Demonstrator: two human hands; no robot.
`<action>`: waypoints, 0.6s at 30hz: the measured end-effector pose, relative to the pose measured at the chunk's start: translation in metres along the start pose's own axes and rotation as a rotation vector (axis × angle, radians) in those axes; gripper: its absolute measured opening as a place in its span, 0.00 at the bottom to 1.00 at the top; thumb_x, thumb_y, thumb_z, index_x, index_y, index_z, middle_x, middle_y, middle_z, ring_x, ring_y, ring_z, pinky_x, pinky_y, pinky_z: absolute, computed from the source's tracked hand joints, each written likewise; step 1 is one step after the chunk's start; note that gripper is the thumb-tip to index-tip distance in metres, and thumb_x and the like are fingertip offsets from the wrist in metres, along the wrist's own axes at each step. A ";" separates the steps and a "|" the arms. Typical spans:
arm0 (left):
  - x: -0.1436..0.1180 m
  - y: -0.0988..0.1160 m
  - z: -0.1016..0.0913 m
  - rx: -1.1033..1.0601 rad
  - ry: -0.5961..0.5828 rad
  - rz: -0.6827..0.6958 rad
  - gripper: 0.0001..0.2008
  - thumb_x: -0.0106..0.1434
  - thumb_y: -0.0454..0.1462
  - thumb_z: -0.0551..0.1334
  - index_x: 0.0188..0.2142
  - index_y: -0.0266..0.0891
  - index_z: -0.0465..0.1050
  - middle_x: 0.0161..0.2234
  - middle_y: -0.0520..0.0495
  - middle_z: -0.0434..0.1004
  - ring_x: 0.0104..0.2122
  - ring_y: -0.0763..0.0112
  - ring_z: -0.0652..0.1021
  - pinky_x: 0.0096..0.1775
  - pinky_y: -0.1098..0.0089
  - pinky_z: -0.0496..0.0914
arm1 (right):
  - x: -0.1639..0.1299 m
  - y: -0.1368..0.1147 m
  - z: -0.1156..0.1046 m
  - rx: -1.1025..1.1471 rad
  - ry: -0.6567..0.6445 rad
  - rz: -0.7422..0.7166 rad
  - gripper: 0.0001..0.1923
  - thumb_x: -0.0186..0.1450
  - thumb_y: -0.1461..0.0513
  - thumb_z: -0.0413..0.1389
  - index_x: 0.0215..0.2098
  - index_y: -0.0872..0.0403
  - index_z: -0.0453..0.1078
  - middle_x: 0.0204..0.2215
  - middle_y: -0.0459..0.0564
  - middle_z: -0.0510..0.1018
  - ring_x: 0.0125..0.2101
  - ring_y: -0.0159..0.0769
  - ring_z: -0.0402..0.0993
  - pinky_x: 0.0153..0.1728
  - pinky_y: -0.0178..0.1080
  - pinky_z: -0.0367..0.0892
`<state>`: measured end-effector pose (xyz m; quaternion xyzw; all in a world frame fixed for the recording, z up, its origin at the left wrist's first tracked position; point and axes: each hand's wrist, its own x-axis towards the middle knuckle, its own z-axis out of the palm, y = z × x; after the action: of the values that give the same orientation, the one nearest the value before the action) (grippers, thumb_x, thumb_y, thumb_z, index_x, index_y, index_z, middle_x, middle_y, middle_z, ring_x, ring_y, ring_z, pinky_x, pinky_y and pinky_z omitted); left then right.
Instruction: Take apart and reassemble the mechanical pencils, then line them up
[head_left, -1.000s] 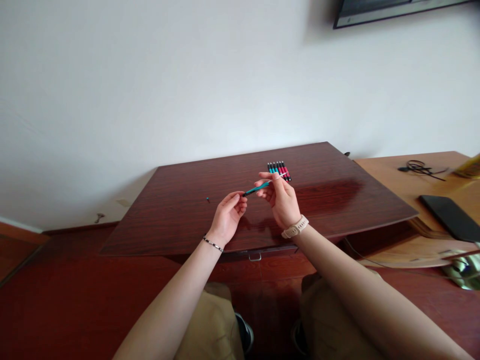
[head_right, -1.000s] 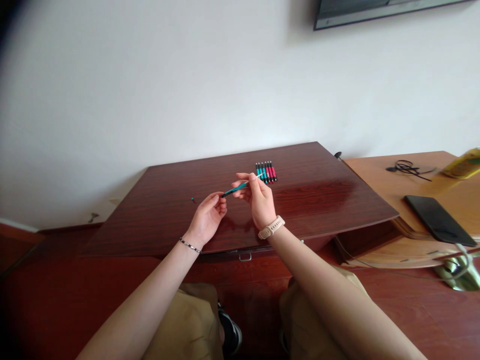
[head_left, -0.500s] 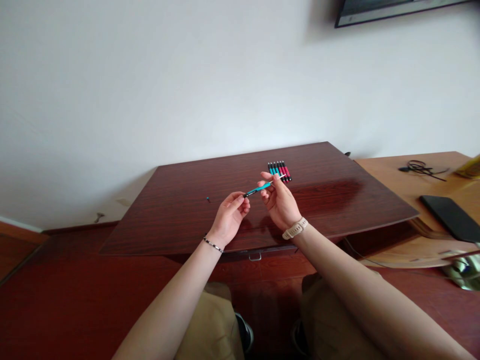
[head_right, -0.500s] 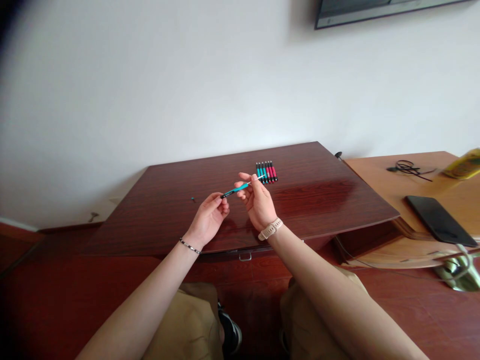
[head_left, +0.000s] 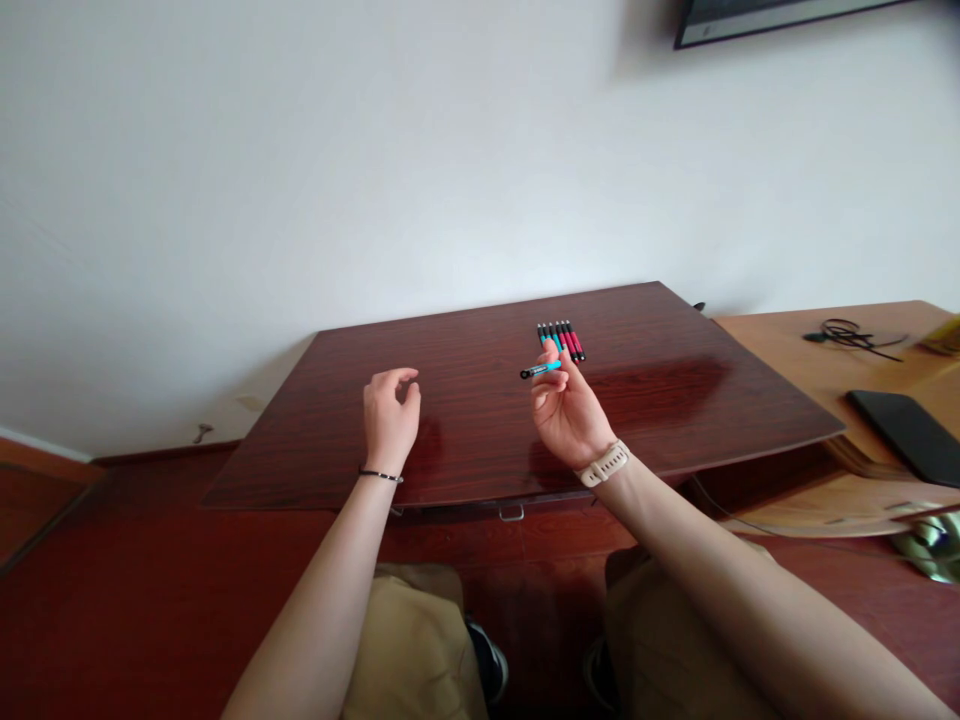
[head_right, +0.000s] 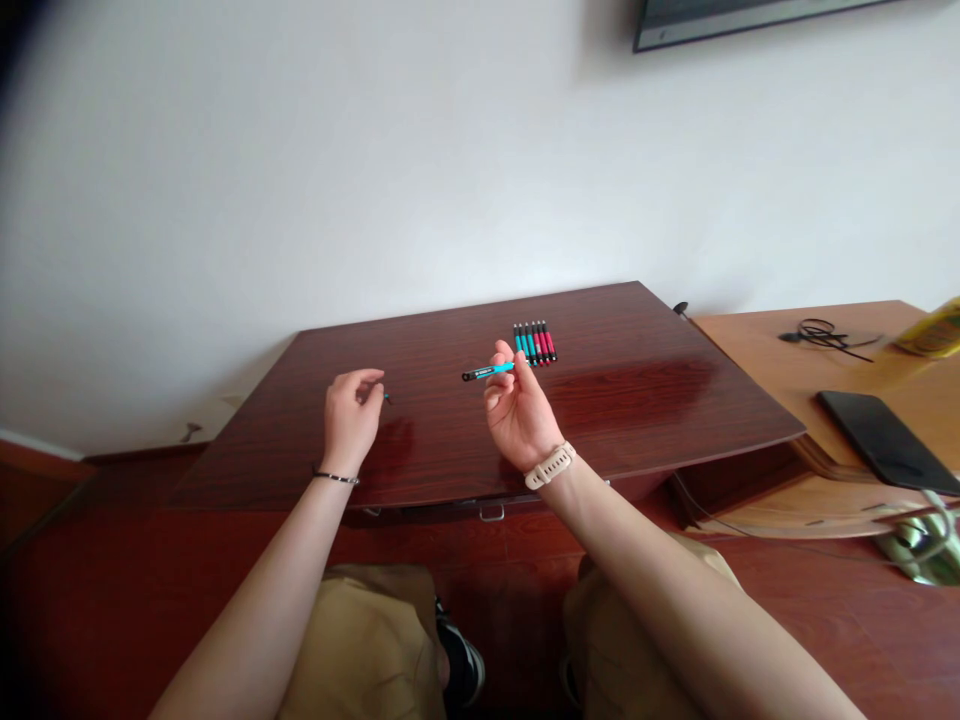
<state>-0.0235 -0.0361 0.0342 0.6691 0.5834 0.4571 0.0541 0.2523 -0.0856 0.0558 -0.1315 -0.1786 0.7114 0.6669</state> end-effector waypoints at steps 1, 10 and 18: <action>0.000 -0.005 0.000 0.084 -0.049 0.002 0.10 0.68 0.33 0.64 0.47 0.41 0.81 0.48 0.40 0.80 0.46 0.55 0.77 0.55 0.54 0.70 | 0.000 0.000 -0.001 0.005 0.005 -0.002 0.06 0.77 0.58 0.61 0.43 0.46 0.80 0.35 0.40 0.83 0.26 0.24 0.72 0.28 0.25 0.75; -0.003 -0.021 0.011 0.238 -0.183 -0.056 0.07 0.67 0.34 0.65 0.42 0.42 0.83 0.43 0.42 0.79 0.39 0.59 0.79 0.48 0.59 0.73 | 0.003 -0.001 -0.007 0.104 0.071 0.037 0.11 0.79 0.62 0.55 0.41 0.47 0.78 0.35 0.41 0.84 0.24 0.25 0.71 0.27 0.28 0.75; -0.003 -0.021 0.016 -0.013 -0.222 -0.119 0.06 0.68 0.37 0.66 0.40 0.41 0.83 0.42 0.43 0.84 0.40 0.59 0.81 0.49 0.60 0.72 | -0.004 -0.006 0.008 0.244 0.106 0.086 0.09 0.78 0.65 0.56 0.40 0.49 0.75 0.30 0.38 0.82 0.19 0.19 0.67 0.22 0.21 0.70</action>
<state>-0.0275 -0.0244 0.0110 0.6796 0.6095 0.3798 0.1498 0.2545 -0.0901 0.0658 -0.0942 -0.0495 0.7477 0.6554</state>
